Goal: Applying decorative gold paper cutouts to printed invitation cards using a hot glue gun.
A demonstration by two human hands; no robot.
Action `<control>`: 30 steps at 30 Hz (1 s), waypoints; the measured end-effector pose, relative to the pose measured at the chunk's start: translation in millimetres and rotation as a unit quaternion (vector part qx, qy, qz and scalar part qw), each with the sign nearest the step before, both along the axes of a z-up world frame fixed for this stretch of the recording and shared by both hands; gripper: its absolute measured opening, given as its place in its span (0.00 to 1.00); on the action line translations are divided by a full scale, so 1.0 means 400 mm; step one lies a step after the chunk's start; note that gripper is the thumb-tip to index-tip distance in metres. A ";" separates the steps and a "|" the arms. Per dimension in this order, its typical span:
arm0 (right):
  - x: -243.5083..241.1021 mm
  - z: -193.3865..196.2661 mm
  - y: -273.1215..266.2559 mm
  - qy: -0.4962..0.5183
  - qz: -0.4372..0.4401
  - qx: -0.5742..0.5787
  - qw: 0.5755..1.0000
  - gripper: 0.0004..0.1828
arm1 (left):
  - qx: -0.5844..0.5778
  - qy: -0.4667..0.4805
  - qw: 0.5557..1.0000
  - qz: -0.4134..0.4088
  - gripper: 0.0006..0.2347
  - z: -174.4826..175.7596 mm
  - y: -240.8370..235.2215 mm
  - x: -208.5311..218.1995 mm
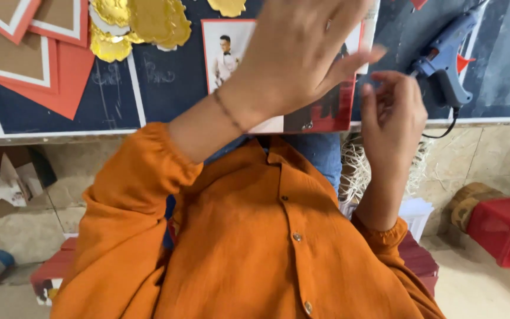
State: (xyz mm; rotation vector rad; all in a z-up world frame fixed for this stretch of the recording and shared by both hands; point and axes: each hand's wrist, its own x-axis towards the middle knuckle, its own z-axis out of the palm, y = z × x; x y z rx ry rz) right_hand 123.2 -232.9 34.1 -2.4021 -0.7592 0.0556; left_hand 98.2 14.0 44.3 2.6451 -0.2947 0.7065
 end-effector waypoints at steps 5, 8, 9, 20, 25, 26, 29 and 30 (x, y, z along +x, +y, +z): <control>-0.011 -0.043 0.015 0.032 -0.042 -0.105 0.993 0.17 | 0.046 0.209 0.974 -0.072 0.37 -0.152 -0.015 -0.012; -0.013 -0.050 0.015 0.058 -0.065 -0.144 0.986 0.23 | -0.040 0.197 0.978 -0.059 0.36 -0.154 -0.013 -0.036; -0.005 -0.053 0.024 0.068 -0.080 -0.142 0.984 0.26 | -0.109 0.156 0.981 -0.048 0.33 -0.154 -0.002 -0.036; 0.055 -0.070 -0.002 0.159 -0.118 -0.089 0.976 0.17 | -0.226 -0.060 0.932 0.277 0.14 -0.169 0.195 -0.331; 0.043 -0.020 -0.020 0.116 -0.086 -0.058 0.988 0.15 | -0.119 -0.036 0.928 0.351 0.23 -0.227 0.288 -0.369; 0.035 0.012 -0.020 0.225 -0.099 0.013 0.969 0.10 | -0.100 -0.032 0.929 0.355 0.22 -0.218 0.295 -0.363; 0.024 0.065 -0.025 0.339 -0.106 0.102 0.929 0.05 | -0.082 -0.036 0.931 0.354 0.20 -0.199 0.309 -0.338; 0.023 0.074 -0.027 0.351 -0.101 0.120 0.923 0.05 | -0.082 -0.042 0.931 0.352 0.19 -0.195 0.311 -0.331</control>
